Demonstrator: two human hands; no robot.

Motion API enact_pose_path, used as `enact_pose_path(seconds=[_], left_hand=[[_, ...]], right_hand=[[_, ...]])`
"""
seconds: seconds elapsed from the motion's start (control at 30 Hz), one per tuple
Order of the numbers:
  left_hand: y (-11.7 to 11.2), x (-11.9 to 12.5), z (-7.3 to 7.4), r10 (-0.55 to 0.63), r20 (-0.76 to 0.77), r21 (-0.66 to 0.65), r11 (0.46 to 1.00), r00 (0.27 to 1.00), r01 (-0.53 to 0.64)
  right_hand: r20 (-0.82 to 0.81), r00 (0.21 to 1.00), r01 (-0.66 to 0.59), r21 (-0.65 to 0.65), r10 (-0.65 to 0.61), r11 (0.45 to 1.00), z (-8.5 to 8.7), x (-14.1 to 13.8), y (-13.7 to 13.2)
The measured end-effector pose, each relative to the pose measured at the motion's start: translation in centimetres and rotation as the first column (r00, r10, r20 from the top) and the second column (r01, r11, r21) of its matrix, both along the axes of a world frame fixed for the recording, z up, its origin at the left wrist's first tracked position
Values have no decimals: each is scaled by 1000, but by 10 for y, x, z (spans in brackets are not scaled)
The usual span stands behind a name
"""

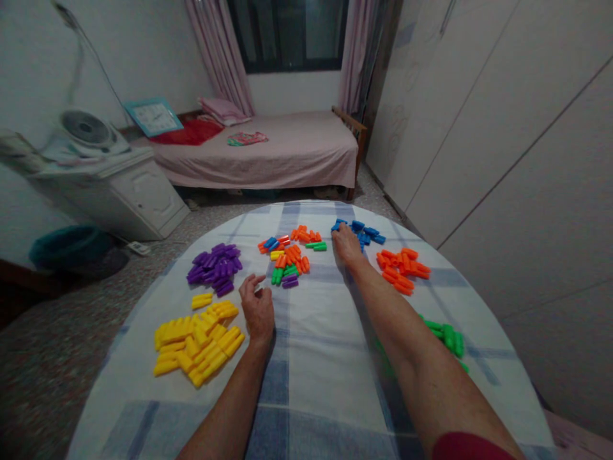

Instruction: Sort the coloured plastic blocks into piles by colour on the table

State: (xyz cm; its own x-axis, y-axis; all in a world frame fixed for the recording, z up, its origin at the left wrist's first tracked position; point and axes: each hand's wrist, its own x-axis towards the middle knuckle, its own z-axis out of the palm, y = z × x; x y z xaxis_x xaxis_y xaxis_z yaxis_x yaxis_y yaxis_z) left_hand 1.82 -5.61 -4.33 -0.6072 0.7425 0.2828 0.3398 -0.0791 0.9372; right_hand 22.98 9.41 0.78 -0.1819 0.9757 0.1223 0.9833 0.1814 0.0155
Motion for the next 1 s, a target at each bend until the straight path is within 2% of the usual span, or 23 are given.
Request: enact_pose_path(seconds=[0.1, 0.17, 0.27, 0.37, 0.47, 0.6, 0.73, 0.9, 1.0], left_hand=[[1, 0, -1, 0, -1, 1, 1000, 1000, 0], [1, -1, -2, -2, -4, 3, 1000, 1000, 2], [1, -1, -2, -6, -6, 4, 1000, 1000, 6], [1, -1, -2, -2, -2, 7, 1000, 1000, 2], [1, -1, -1, -8, 1, 9, 1000, 1000, 8], [0, -1, 0, -9, -1, 10, 1000, 1000, 9], [0, 0, 0, -7, 1, 11, 1000, 1000, 7], [0, -1, -1, -10, 4, 9, 1000, 1000, 10], [0, -1, 0, -16, -5, -1, 1000, 1000, 16]], right_hand=[[-81, 996, 28, 24, -26, 999, 4, -6, -3], [-138, 990, -6, 19, 8, 1000, 8, -17, -10], [-206, 965, -166, -15, 160, 986, 14, -40, -20], [-239, 909, -347, 18, 341, 938, 15, -71, -25], [-212, 874, -437, 48, 437, 898, 11, -103, -26], [-173, 888, -426, 40, 426, 904, 2, -138, -23], [-159, 920, -359, 28, 359, 933, -5, -155, -23], [-187, 921, -342, 33, 341, 939, -6, -156, -32], [-258, 899, -348, 67, 353, 935, 1, -139, -37]])
